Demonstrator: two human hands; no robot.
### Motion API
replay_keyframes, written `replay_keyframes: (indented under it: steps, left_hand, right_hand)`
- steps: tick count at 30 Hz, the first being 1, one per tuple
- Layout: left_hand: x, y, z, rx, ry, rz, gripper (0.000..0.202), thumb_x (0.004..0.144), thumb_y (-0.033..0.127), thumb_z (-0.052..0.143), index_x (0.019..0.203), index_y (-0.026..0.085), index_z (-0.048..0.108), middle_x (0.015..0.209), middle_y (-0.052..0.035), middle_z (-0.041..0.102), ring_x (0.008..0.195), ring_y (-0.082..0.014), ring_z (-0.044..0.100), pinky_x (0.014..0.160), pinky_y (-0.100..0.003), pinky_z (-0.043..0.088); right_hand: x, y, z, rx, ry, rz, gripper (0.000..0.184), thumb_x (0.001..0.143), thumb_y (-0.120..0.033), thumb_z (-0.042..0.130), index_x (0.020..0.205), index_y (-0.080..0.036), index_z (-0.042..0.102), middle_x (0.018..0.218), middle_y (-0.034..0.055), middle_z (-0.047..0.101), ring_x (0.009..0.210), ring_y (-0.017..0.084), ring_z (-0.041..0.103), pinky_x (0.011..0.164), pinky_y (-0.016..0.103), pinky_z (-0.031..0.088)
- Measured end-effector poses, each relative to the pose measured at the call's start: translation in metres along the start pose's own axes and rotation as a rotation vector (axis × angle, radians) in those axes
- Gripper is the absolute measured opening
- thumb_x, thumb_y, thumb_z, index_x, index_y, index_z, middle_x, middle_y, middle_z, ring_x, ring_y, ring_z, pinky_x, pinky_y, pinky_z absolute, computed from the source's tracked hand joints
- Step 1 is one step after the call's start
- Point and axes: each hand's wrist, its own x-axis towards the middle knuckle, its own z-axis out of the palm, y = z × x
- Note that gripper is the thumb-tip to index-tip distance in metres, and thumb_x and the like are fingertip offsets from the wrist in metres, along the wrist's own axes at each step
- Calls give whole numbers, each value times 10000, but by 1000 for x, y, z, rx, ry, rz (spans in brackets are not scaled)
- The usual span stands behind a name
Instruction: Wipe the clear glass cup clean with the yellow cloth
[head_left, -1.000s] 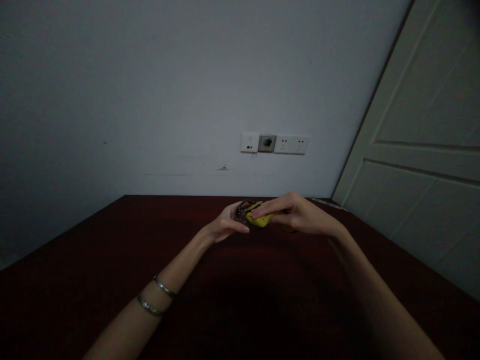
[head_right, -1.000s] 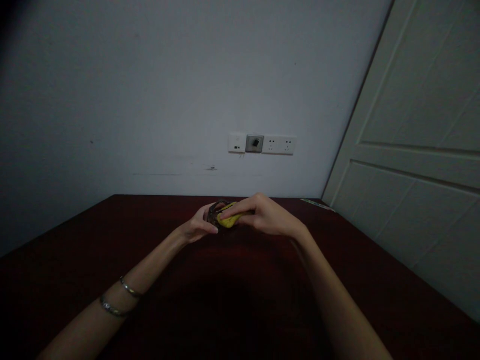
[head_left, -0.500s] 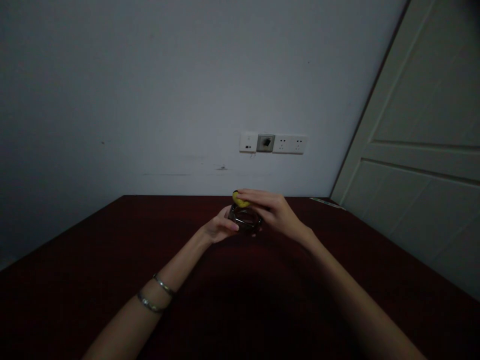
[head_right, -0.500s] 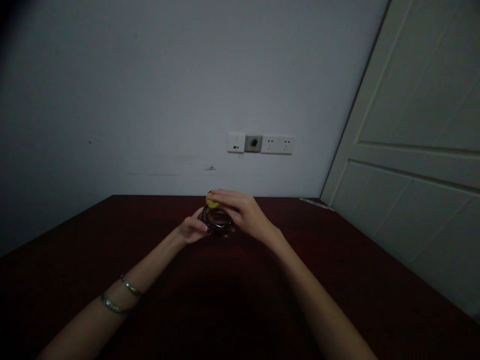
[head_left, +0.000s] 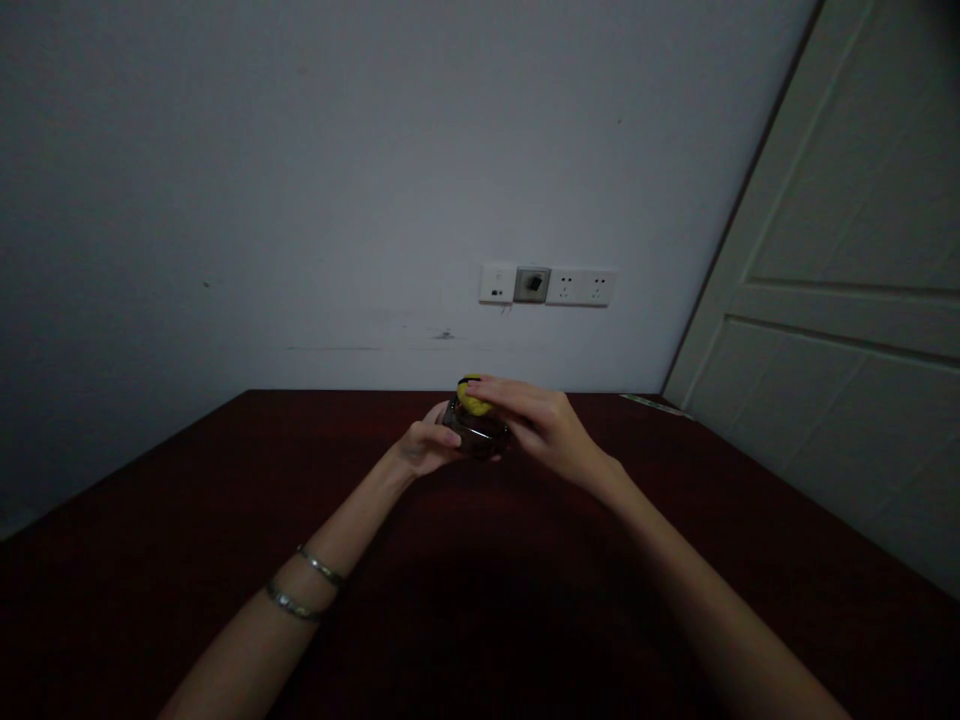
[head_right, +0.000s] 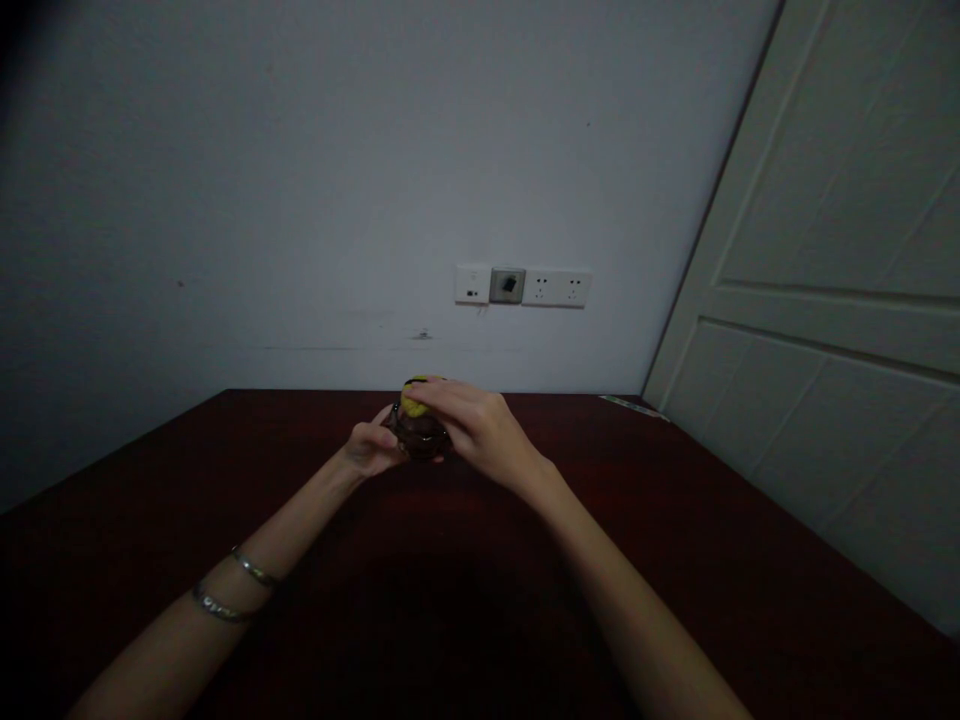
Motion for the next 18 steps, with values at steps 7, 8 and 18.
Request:
replay_keyframes:
  steps: [7, 8, 18]
  left_hand:
    - [1, 1, 0, 34, 155, 62, 461, 473, 83, 668, 930, 140, 646, 807, -24, 687, 722, -150, 619, 692, -258, 502]
    - [1, 2, 0, 42, 160, 62, 467, 465, 71, 666, 926, 143, 649, 796, -18, 684, 713, -143, 613, 681, -246, 491]
    - [3, -6, -6, 69, 143, 42, 530, 444, 4, 667, 959, 130, 656, 852, -51, 712, 748, -179, 644, 717, -274, 502]
  right_hand:
    - [2, -20, -2, -184, -96, -6, 405, 869, -69, 434, 1230, -163, 592, 1148, 116, 687, 1036, 206, 655, 890, 373, 542]
    - [2, -22, -1, -197, -91, 3, 402, 869, -73, 437, 1227, -163, 595, 1149, 118, 688, 1028, 207, 661, 883, 369, 545]
    - [1, -12, -6, 11, -34, 208, 321, 893, -210, 521, 1192, -218, 638, 1093, 64, 723, 898, 194, 711, 794, 329, 571]
